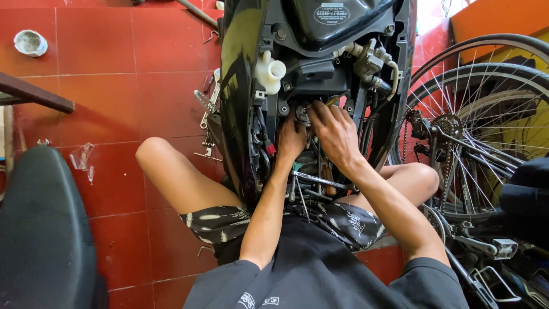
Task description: Reassembling the carburetor housing and associated components on a motorcycle engine
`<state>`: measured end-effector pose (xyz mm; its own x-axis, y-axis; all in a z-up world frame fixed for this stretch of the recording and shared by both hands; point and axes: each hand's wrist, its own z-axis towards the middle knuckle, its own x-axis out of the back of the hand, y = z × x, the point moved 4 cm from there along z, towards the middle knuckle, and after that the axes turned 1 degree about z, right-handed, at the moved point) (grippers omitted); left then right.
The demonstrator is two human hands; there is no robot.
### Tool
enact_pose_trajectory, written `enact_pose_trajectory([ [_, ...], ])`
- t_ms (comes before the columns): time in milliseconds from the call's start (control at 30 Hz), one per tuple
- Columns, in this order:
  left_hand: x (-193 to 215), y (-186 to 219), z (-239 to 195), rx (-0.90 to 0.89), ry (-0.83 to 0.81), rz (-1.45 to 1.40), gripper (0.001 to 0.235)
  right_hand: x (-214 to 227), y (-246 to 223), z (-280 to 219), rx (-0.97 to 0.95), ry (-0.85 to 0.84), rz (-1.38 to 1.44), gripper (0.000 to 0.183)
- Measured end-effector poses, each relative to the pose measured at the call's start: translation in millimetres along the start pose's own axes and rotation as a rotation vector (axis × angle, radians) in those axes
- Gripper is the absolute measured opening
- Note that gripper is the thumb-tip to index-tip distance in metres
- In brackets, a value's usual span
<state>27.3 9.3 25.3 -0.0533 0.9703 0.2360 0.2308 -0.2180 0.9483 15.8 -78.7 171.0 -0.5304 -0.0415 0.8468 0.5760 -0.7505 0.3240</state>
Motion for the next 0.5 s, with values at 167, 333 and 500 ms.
enact_pose_trajectory([
  [167,-9.2,-16.8,7.9,0.017,-0.004,0.038,0.063,-2.7,-4.0,1.6,0.039,0.041,-0.004,0.019],
  [333,-11.4,-22.3,12.5,-0.024,0.005,0.002,0.066,4.1,-7.1,4.8,0.047,0.049,0.011,0.019],
  [500,-9.5,-16.0,6.4,-0.028,0.001,0.034,0.064,1.1,-6.6,4.4,0.050,0.036,0.017,0.020],
])
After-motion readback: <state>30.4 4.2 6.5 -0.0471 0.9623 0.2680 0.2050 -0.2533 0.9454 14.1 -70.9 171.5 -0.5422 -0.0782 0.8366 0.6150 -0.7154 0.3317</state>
